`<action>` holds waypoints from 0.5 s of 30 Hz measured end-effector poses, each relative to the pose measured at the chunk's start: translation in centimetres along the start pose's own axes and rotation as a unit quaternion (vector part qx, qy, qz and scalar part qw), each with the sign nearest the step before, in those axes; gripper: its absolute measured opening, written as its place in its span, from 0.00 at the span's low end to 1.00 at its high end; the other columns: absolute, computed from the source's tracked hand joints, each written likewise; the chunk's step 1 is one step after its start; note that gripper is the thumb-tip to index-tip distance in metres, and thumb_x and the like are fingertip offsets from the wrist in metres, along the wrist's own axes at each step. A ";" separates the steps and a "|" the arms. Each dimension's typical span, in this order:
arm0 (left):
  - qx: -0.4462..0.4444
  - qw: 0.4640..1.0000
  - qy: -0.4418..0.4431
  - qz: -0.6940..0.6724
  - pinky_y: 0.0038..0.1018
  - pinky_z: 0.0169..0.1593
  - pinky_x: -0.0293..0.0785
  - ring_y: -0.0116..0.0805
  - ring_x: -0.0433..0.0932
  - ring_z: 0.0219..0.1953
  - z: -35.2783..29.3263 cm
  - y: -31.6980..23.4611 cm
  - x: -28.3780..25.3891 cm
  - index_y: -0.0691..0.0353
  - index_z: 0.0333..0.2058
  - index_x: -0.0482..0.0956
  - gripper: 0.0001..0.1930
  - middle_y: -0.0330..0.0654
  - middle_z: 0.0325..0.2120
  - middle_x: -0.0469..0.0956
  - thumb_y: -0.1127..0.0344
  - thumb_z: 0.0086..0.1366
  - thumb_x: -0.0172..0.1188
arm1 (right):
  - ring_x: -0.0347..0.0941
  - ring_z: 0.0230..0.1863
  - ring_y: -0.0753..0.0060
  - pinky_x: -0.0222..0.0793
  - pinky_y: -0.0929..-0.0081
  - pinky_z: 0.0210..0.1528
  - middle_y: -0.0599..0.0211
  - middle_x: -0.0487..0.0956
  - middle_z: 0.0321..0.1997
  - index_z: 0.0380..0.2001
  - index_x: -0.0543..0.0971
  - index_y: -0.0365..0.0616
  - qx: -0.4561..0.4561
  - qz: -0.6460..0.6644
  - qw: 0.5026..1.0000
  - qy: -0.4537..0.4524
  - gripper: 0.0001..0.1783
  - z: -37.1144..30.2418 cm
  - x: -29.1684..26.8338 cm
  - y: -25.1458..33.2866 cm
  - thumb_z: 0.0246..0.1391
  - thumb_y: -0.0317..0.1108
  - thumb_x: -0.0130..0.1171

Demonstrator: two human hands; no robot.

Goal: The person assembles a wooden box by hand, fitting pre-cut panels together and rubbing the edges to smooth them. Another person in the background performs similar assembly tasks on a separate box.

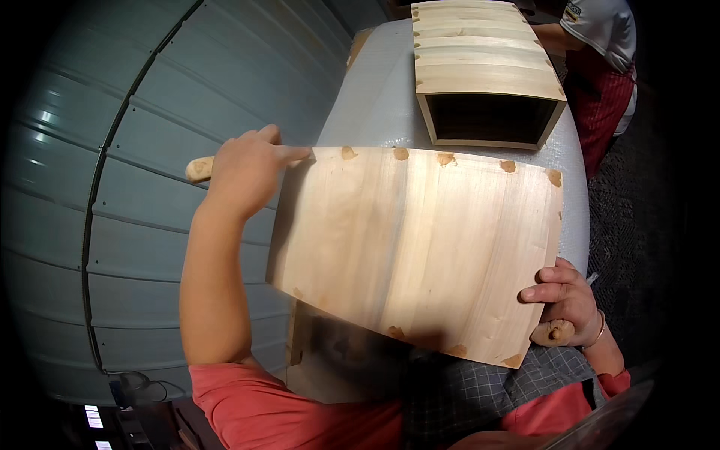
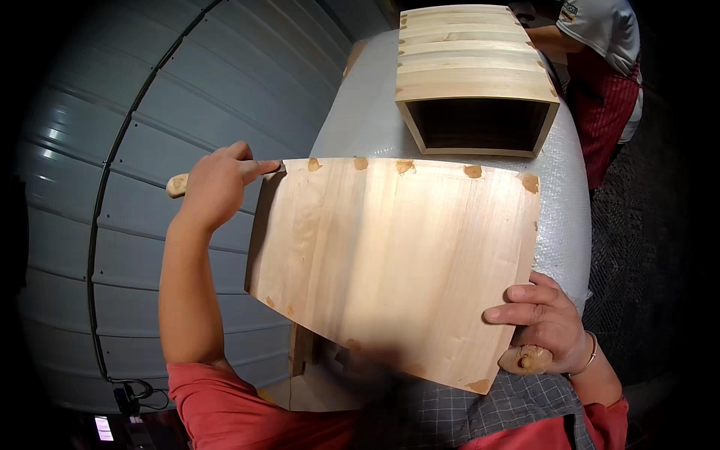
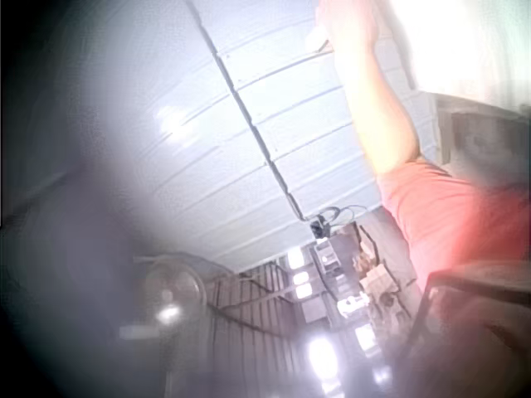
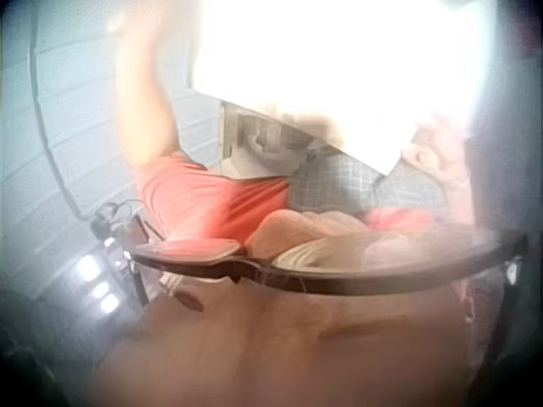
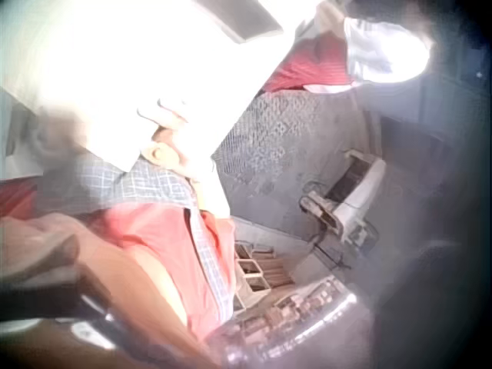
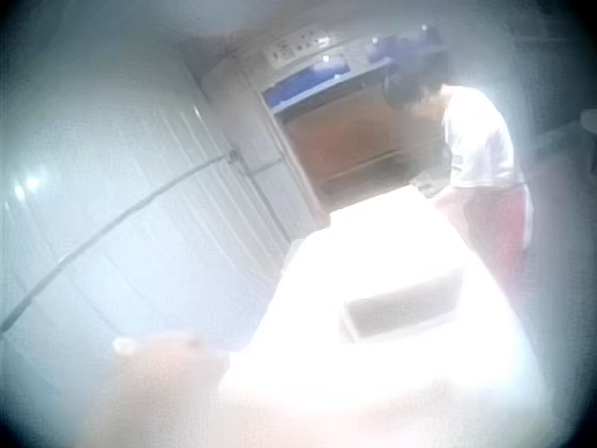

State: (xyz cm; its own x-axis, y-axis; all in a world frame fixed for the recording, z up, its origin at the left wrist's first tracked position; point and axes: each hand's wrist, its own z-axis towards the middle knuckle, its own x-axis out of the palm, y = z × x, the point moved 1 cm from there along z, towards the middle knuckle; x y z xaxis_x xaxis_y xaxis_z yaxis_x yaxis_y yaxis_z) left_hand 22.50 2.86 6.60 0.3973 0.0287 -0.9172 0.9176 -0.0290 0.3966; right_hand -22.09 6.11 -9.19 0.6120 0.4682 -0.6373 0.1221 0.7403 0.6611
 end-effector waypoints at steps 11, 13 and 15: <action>-0.170 0.961 -0.025 -0.216 0.32 0.45 0.72 0.37 0.75 0.38 -2.5 0.3 5.0 0.47 0.55 0.81 0.19 0.39 0.38 0.74 0.74 0.71 0.50 | 0.63 0.69 0.68 0.53 0.57 0.73 0.78 0.84 0.52 0.17 0.72 0.58 -0.009 -0.002 1.000 0.006 0.17 -0.7 0.1 -0.7 0.47 0.44 0.72; -0.169 0.959 -0.033 -0.227 0.32 0.45 0.72 0.37 0.74 0.38 -2.0 0.1 5.9 0.46 0.55 0.81 0.19 0.40 0.38 0.74 0.73 0.71 0.51 | 0.63 0.69 0.68 0.53 0.57 0.73 0.78 0.84 0.52 0.17 0.72 0.57 -0.005 0.021 1.000 -0.007 0.17 -0.5 0.2 -0.6 0.47 0.44 0.72; -0.153 0.965 -0.046 -0.208 0.31 0.45 0.72 0.37 0.74 0.38 -1.9 0.1 6.6 0.45 0.55 0.81 0.19 0.40 0.37 0.74 0.73 0.71 0.51 | 0.63 0.68 0.67 0.53 0.56 0.73 0.76 0.84 0.52 0.18 0.72 0.57 -0.013 0.013 1.000 -0.007 0.17 -0.6 0.3 -0.8 0.47 0.44 0.72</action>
State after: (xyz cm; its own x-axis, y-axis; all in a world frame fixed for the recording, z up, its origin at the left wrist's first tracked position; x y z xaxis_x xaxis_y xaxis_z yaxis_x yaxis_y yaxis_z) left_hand 25.29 4.98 0.64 0.0037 -0.1144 -0.9934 0.9643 0.2635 -0.0267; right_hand -22.49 5.97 -10.16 0.6261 0.4812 -0.6136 0.0849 0.7401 0.6671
